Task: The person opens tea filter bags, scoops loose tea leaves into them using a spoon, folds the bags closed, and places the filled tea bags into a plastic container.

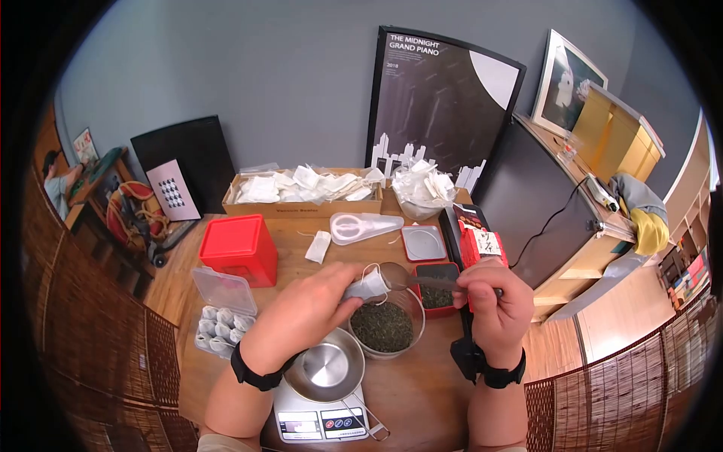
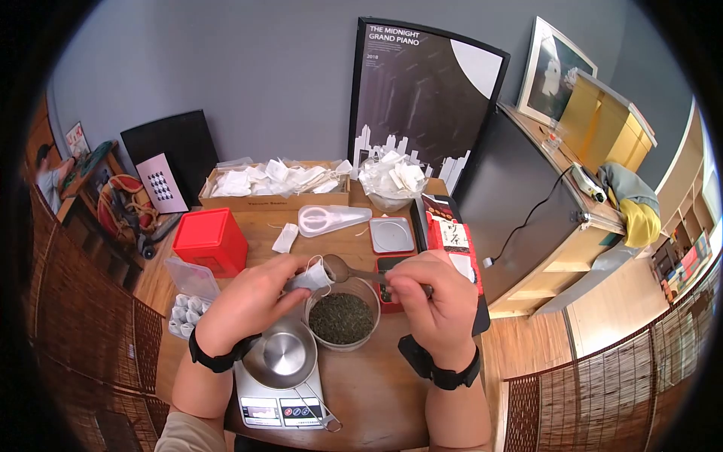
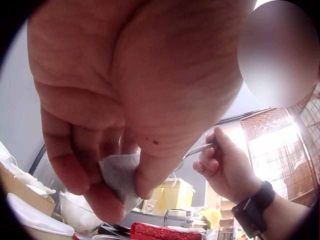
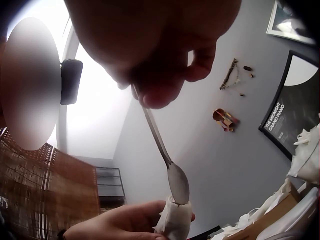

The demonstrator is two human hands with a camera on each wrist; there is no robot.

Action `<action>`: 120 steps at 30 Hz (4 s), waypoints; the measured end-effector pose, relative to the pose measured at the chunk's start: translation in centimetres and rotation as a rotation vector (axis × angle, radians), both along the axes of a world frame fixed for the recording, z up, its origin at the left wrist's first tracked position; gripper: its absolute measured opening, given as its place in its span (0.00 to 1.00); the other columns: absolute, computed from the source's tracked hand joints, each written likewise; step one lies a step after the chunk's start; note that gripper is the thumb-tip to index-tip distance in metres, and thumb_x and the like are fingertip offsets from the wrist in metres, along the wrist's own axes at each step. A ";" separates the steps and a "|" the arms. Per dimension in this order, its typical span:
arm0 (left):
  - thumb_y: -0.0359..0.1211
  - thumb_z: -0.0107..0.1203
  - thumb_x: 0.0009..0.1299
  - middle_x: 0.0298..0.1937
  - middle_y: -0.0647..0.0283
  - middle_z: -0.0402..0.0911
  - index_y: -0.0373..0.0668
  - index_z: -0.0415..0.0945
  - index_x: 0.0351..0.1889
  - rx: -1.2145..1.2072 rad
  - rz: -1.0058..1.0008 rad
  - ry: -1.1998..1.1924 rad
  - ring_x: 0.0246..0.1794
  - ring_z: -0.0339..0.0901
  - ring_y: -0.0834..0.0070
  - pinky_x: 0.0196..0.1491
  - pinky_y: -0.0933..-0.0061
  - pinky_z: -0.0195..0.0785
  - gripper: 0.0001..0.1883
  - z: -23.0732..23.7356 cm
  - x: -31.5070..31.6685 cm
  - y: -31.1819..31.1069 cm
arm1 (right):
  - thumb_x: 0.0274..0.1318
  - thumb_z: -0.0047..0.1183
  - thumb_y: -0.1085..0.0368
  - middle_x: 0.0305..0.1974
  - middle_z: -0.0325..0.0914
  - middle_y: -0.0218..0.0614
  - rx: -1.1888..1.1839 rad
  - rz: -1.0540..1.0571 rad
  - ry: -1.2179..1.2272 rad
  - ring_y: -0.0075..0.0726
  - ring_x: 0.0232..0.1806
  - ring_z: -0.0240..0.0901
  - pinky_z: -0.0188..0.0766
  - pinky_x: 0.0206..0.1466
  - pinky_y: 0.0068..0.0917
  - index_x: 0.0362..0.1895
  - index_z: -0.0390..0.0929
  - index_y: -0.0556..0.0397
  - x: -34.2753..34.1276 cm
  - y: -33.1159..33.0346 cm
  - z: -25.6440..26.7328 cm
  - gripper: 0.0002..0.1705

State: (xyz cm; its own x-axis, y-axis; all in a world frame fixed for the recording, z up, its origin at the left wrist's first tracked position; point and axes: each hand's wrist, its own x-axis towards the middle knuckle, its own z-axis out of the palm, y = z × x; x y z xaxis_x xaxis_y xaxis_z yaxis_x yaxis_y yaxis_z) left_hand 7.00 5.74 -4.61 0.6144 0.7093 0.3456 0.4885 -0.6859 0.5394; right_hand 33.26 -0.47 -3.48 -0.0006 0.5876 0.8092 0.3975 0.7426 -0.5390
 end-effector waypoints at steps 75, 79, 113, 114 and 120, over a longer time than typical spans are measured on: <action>0.31 0.63 0.68 0.50 0.50 0.84 0.42 0.76 0.60 -0.022 -0.102 -0.009 0.45 0.83 0.50 0.45 0.56 0.77 0.22 1.1 0.0 -1.1 | 0.56 0.68 0.67 0.28 0.76 0.27 -0.318 0.006 -0.395 0.29 0.28 0.76 0.66 0.46 0.30 0.37 0.80 0.49 -3.2 -0.7 1.1 0.08; 0.32 0.63 0.69 0.47 0.49 0.84 0.42 0.77 0.59 -0.016 -0.095 0.000 0.44 0.83 0.49 0.44 0.56 0.77 0.20 1.3 0.1 -1.2 | 0.57 0.67 0.67 0.28 0.76 0.27 -0.294 -0.002 -0.397 0.30 0.28 0.76 0.66 0.46 0.30 0.37 0.81 0.49 -3.2 -0.4 1.0 0.07; 0.32 0.59 0.71 0.50 0.52 0.83 0.45 0.75 0.60 -0.045 -0.115 0.060 0.48 0.82 0.49 0.47 0.52 0.76 0.19 1.9 0.1 -1.6 | 0.48 0.72 0.68 0.37 0.78 0.28 -0.173 0.054 -0.568 0.35 0.38 0.74 0.65 0.45 0.31 0.41 0.84 0.46 -2.6 -0.1 0.8 0.14; 0.32 0.59 0.71 0.50 0.52 0.83 0.45 0.75 0.60 -0.042 -0.114 0.053 0.48 0.82 0.49 0.47 0.52 0.76 0.19 2.0 0.1 -1.7 | 0.48 0.72 0.68 0.37 0.78 0.28 -0.175 0.055 -0.568 0.35 0.38 0.74 0.65 0.45 0.31 0.41 0.84 0.46 -2.7 -0.2 0.8 0.14; 0.31 0.61 0.69 0.46 0.50 0.83 0.41 0.76 0.58 0.003 -0.131 0.007 0.42 0.83 0.50 0.43 0.56 0.77 0.19 1.7 0.1 -1.4 | 0.48 0.73 0.68 0.37 0.78 0.28 -0.170 0.044 -0.502 0.35 0.38 0.74 0.64 0.43 0.31 0.40 0.84 0.47 -2.8 -0.3 0.8 0.14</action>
State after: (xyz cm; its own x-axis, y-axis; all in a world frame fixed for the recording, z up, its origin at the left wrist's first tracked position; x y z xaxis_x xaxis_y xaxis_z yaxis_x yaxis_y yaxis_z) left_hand 7.10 4.31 -2.94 0.7037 0.6220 0.3433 0.3986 -0.7456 0.5340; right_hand 30.46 -0.74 -2.63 -0.3905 0.7013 0.5964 0.6083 0.6828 -0.4047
